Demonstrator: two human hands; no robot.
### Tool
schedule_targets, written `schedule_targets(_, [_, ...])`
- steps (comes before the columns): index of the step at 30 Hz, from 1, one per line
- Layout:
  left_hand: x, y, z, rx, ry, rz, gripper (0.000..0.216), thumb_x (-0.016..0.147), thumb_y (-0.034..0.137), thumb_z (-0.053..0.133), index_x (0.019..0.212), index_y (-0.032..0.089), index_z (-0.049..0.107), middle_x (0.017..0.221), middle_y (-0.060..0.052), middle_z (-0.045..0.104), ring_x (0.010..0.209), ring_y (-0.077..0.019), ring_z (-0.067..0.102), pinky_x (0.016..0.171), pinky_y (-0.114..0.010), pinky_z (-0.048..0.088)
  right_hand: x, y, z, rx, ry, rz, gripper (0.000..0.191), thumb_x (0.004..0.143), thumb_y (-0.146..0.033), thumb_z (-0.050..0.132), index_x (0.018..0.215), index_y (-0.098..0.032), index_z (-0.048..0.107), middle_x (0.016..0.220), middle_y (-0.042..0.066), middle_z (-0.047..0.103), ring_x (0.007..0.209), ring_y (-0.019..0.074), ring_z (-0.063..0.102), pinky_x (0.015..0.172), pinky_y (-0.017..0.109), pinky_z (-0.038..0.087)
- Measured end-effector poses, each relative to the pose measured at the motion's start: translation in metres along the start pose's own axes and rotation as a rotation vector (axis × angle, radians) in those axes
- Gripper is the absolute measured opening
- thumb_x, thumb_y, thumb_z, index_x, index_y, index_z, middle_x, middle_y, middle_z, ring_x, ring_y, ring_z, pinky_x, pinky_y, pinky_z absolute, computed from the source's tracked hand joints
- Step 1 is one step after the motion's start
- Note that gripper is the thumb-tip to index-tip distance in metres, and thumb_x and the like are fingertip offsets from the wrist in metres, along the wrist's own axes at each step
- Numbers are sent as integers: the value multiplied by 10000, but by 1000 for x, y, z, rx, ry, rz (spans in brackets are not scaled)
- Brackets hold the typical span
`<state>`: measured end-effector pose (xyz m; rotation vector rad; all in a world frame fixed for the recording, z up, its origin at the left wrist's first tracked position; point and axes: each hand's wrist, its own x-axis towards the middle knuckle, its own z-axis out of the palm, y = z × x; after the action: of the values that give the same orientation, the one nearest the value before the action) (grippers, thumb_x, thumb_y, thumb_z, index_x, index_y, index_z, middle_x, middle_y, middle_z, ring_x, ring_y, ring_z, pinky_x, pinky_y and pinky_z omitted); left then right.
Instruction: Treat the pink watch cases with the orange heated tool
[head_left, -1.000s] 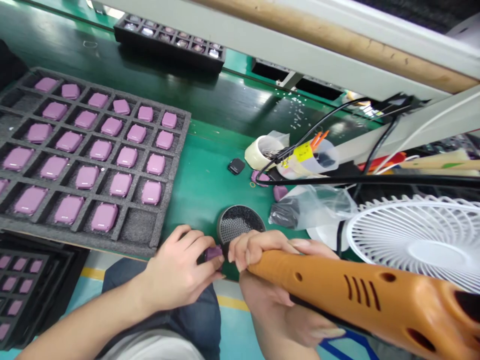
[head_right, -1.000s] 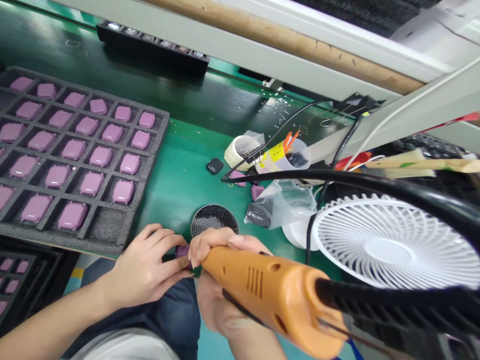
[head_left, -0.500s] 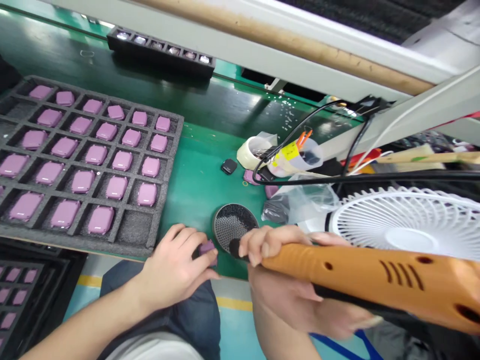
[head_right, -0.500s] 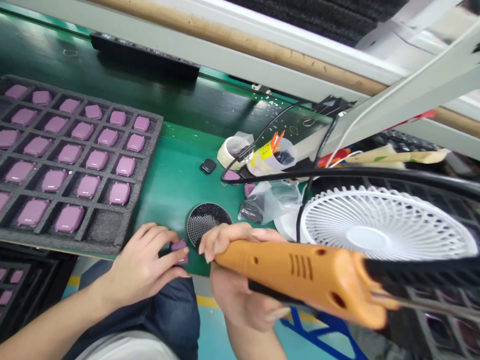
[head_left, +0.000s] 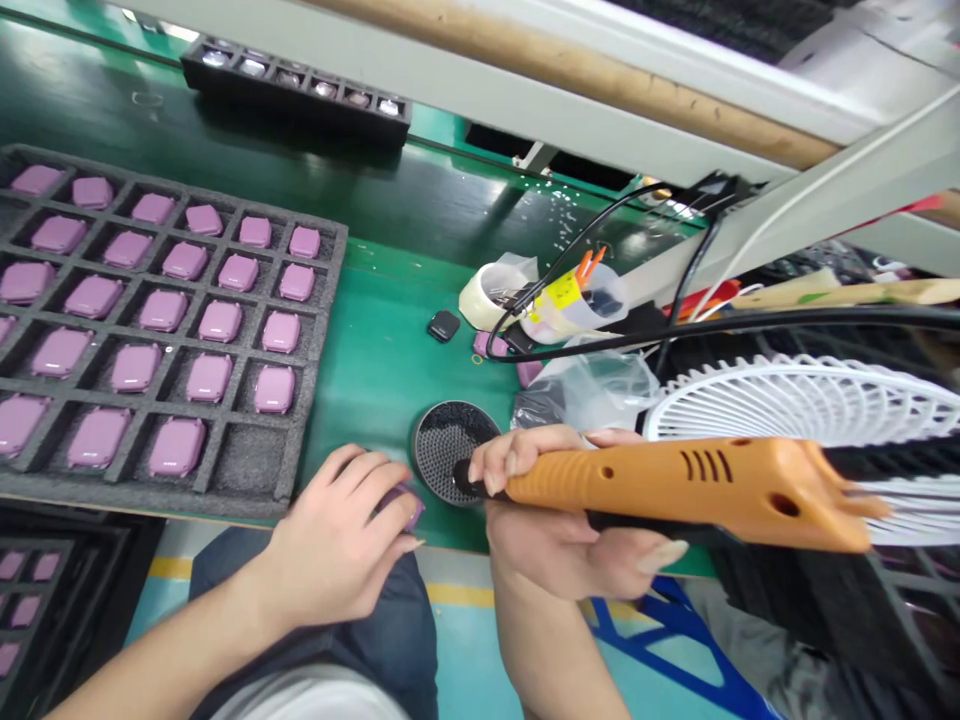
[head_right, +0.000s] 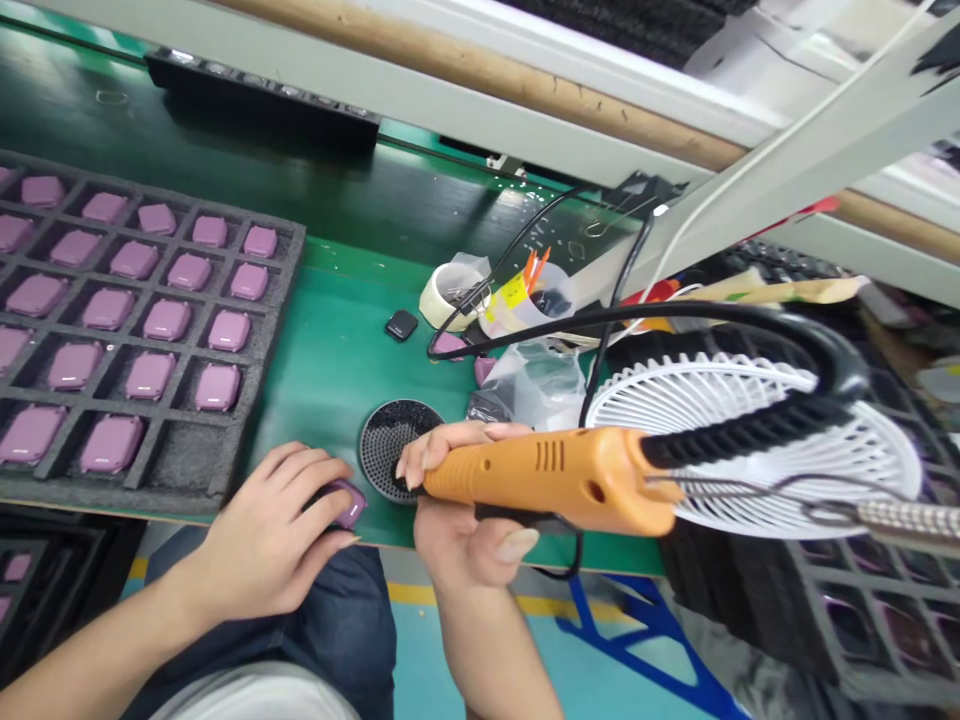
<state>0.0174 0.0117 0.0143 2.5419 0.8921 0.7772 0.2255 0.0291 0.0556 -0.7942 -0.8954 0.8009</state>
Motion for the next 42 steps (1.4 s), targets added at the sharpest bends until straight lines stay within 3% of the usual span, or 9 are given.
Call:
schedule_targets(5, [-1, -3, 0, -42, -22, 38, 258, 1037, 136, 659, 1279, 157, 746, 1322, -128, 785, 1235, -326, 712, 1173, -569, 548, 0, 1, 0, -2, -8, -15, 485, 965, -767, 770, 1220, -355, 747, 810, -37, 739, 518, 173, 579, 496, 327, 561])
schedule_targets(11, [-2, -3, 7, 70, 66, 26, 170, 1092, 211, 740, 1255, 183, 780, 1232, -99, 806, 1113, -280, 712, 1056, -509, 578, 0, 3, -1, 2, -35, -16, 474, 990, -766, 734, 1233, -359, 720, 820, -39, 720, 522, 164, 566, 503, 316, 545])
schedule_targets(17, [-1, -2, 6, 66, 86, 29, 186, 1079, 236, 780, 1261, 199, 794, 1260, -98, 798, 1123, -274, 699, 1056, -504, 569, -2, 3, -2, -33, -47, -21, 506, 979, -790, 728, 1245, -361, 700, 817, -35, 711, 525, 174, 571, 504, 328, 541])
schedule_targets(22, [-3, -3, 4, 13, 66, 42, 270, 1042, 106, 692, 1276, 203, 787, 1310, -101, 791, 1163, -290, 691, 1092, -525, 552, -6, -15, 5, -30, -6, -3, 489, 960, -793, 750, 1224, -382, 769, 836, -16, 696, 573, 194, 570, 549, 384, 555])
schedule_targets(27, [-5, -3, 6, 17, 89, 29, 238, 1059, 135, 710, 1263, 224, 794, 1251, -87, 799, 1110, -280, 684, 1067, -526, 567, -12, -31, 13, -60, -99, 49, 456, 1020, -779, 694, 1266, -406, 787, 849, 2, 683, 615, 219, 590, 582, 426, 563])
schedule_targets(31, [-4, -3, 7, 14, 89, 28, 262, 1045, 136, 721, 1275, 232, 800, 1257, -84, 800, 1123, -285, 689, 1070, -537, 572, -17, -25, 19, -27, -107, 71, 543, 1022, -863, 624, 1273, -409, 785, 833, -9, 672, 600, 202, 578, 584, 405, 559])
schedule_targets(37, [-3, -3, 6, 11, 93, 23, 256, 1057, 157, 707, 1274, 240, 813, 1240, -91, 806, 1117, -275, 708, 1060, -525, 585, -17, -21, 18, -6, -143, 115, 490, 986, -794, 746, 1271, -398, 788, 845, -9, 697, 620, 213, 615, 607, 413, 569])
schedule_targets(42, [-2, -3, 6, 14, 86, 25, 264, 1040, 152, 713, 1270, 234, 815, 1238, -94, 803, 1117, -281, 709, 1045, -526, 587, -16, -19, 17, -19, -165, 109, 519, 993, -840, 700, 1271, -412, 797, 830, -10, 690, 606, 211, 615, 573, 410, 569])
